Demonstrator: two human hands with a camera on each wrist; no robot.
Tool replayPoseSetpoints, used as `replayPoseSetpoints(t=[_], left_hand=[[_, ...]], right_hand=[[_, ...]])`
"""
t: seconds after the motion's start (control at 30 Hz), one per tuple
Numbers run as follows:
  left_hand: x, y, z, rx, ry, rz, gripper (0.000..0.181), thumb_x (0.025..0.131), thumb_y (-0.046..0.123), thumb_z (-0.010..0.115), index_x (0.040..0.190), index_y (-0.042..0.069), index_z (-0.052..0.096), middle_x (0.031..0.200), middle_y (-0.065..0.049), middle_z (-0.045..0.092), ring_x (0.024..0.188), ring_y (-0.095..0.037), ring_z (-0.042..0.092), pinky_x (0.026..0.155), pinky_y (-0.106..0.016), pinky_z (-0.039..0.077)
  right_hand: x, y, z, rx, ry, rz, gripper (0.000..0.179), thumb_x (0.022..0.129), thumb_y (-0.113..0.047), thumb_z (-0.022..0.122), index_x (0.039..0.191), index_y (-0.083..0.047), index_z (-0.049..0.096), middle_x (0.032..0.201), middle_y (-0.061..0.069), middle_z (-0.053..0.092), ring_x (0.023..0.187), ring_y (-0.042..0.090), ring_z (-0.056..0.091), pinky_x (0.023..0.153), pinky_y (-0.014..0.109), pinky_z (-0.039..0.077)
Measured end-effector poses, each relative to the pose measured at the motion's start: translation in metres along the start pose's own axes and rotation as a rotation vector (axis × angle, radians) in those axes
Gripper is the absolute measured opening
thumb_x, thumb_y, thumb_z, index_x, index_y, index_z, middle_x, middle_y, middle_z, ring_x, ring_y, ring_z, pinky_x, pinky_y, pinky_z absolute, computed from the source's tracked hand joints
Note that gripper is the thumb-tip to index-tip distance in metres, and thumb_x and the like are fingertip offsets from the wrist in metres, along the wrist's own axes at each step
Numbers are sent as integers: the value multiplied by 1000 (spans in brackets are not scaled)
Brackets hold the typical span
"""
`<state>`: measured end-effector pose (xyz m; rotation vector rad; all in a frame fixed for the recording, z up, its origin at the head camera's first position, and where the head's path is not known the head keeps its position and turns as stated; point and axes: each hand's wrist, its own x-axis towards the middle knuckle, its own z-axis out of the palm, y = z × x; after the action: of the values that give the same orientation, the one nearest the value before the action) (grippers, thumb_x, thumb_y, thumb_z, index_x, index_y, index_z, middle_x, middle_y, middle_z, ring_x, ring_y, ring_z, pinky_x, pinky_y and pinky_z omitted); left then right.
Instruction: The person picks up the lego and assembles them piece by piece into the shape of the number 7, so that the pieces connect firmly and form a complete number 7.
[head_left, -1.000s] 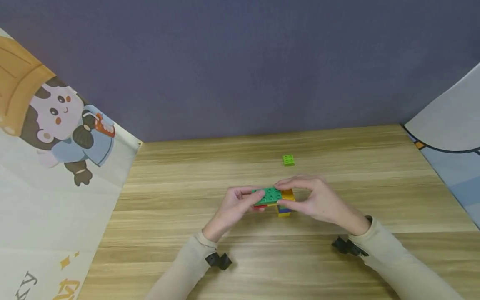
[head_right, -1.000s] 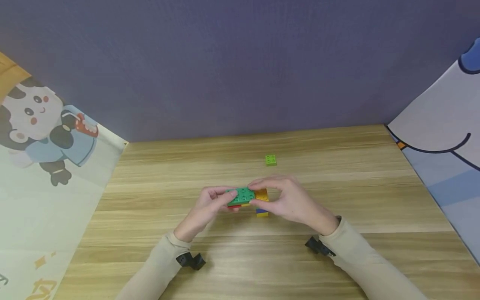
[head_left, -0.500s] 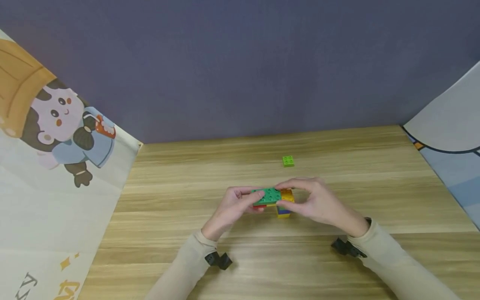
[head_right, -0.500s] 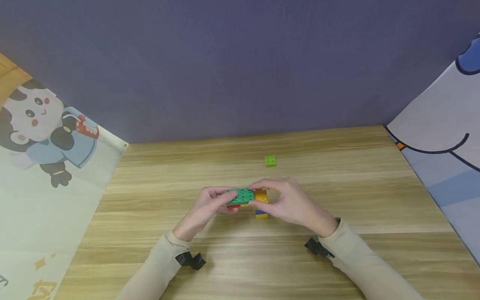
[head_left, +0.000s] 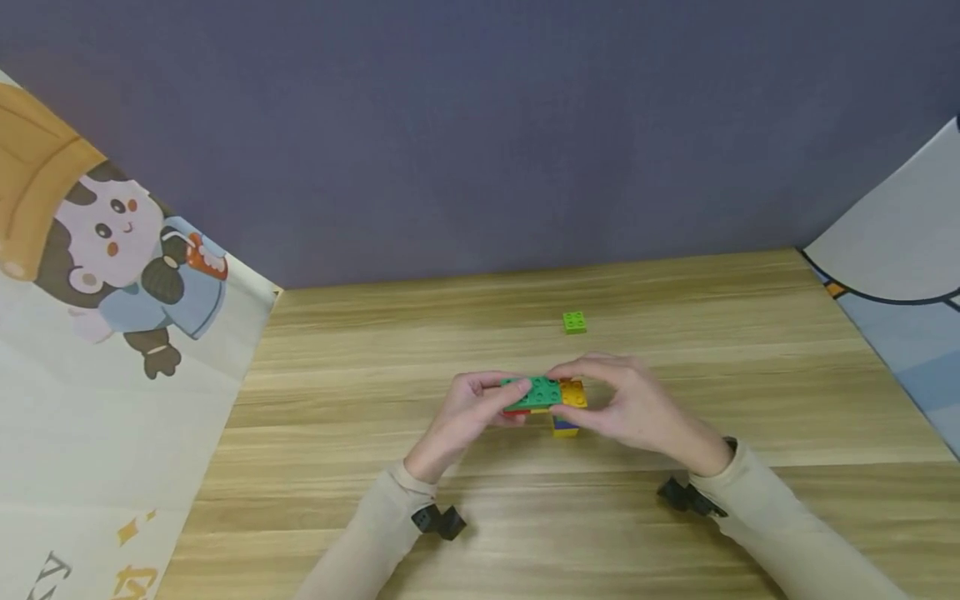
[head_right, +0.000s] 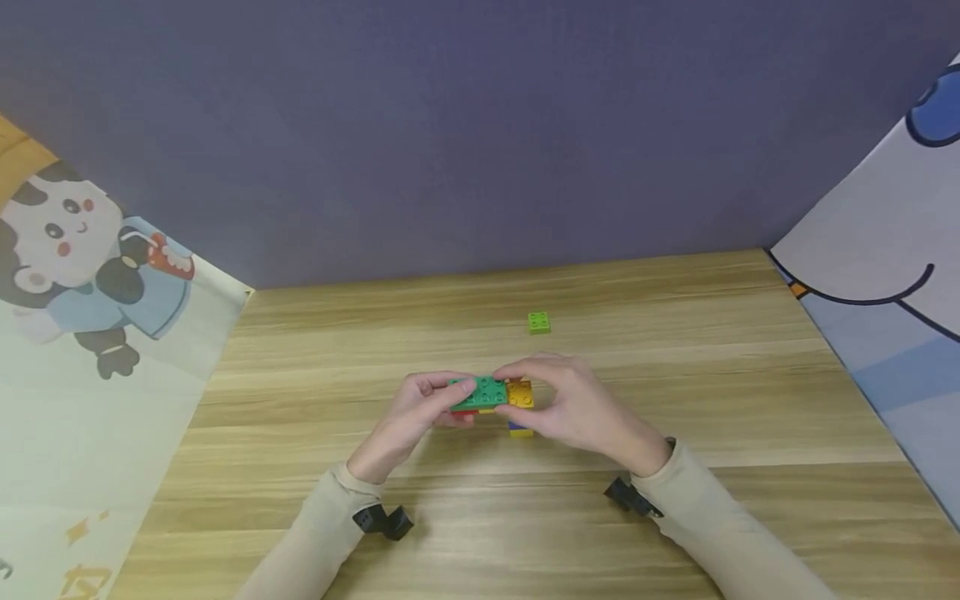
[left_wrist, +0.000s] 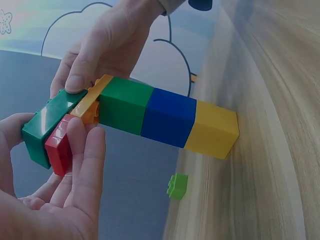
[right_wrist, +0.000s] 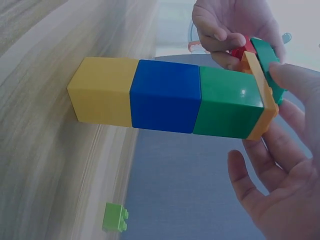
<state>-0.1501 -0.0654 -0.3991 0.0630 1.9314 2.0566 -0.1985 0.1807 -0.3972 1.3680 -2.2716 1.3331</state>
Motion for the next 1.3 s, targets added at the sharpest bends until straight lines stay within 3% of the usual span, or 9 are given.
replayPoseSetpoints(t=[0.4,0.77,1.13,1.3], left_hand=[[0,-1,-2,-5,-6,-5,38,104,19,67,127,-11,71,116,-17,79,85,-10,76,84,-31,66],[0,-1,-2,8,-8,17,40,106,21,65,128,-12,70,113,-16,79,82,-9,75,82,-29,66],[4,3,-4,30,-41,12,38,104,15,63,127,-15,69,116,-25,78,79,-6,73,82,-29,66],[4,2,-4,13,-40,2,37,104,14,65,126,-15,70,114,-21,79,80,-7,74,82,-29,66]], right_hand=[[-2,3,3,-8,-13,64,47,77,-9,96,120,-19,79,114,-6,81,103,11,76,89,24,62],[-2,4,4,-23,4,41,51,74,-2,95,120,-17,79,112,-1,81,99,15,76,85,28,63],[2,4,1,-15,-26,17,44,76,-5,95,117,-13,80,111,-1,81,98,15,76,82,31,64],[1,3,1,-20,-28,22,45,74,-4,95,116,-12,81,110,-1,81,97,15,75,82,31,64]])
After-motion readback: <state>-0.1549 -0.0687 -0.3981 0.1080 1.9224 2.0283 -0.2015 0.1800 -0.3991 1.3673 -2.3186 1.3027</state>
